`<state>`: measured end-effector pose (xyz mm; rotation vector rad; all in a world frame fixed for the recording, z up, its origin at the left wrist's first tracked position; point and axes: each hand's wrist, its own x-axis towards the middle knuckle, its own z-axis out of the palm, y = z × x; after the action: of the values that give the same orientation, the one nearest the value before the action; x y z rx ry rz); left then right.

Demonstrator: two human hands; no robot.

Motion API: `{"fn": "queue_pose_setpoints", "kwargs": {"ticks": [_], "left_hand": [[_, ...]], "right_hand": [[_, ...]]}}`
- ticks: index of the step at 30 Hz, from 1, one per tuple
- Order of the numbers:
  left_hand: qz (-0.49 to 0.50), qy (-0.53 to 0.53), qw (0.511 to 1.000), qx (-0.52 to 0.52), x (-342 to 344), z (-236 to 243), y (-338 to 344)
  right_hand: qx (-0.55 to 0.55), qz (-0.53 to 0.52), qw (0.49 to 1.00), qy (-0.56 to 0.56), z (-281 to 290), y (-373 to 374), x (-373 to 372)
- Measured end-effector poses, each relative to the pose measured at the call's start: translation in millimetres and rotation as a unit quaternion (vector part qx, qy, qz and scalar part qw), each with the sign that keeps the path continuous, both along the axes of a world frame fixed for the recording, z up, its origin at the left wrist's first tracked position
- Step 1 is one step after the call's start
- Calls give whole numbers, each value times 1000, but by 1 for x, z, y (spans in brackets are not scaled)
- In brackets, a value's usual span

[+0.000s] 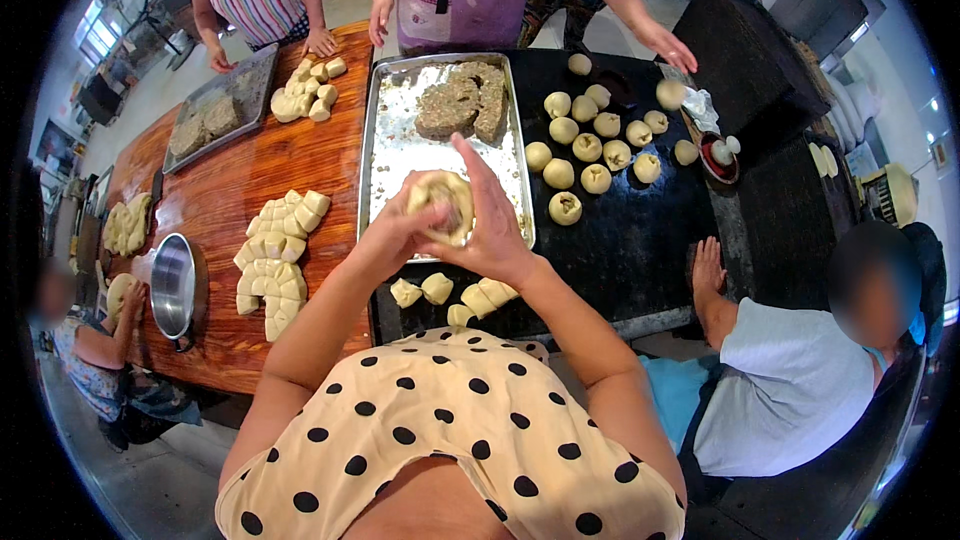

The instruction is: The person prepares filled buns by flattening dough portions, placing a savory filling inside, and sealing them into balls. They also move and arrange larger braided dough pieces on the work surface.

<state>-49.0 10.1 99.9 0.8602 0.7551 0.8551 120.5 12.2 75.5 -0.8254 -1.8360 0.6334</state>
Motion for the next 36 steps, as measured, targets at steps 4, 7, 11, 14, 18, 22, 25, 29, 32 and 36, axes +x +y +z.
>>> {"fn": "queue_pose_setpoints", "kwargs": {"ticks": [4, 7, 11, 14, 18, 22, 25, 29, 32, 36], "left_hand": [[-23, -39, 999, -3, 4, 6, -5], [61, -85, 994, -40, 13, -7, -13], [19, 42, 997, 63, 6, -20, -11], [-37, 80, 988, 128, 4, 2, -10], [19, 6, 996, 83, 9, 7, -15], [-53, 25, 998, 38, -3, 0, -11], [-49, 0, 998, 32, 7, -5, -10], [12, -71, 997, -32, 15, -6, -22], [-13, 1, 1000, 0, 14, -2, -21], [-62, 29, 996, 53, 11, 6, -12]], "right_hand": [[107, -22, 993, -39, 8, -3, -1], [165, -75, 983, -9, 1, -6, -13], [132, -86, 988, -2, 2, -19, -15], [185, -81, 979, 13, -1, -13, -13], [129, -86, 987, -37, 9, -13, -13], [39, 31, 997, -66, 17, -16, 8], [36, 13, 998, -40, 4, -12, 11], [61, -75, 995, -18, 4, -18, -3], [104, -85, 991, -14, 9, -18, -5], [125, -109, 986, 25, 3, -18, -12]]}}
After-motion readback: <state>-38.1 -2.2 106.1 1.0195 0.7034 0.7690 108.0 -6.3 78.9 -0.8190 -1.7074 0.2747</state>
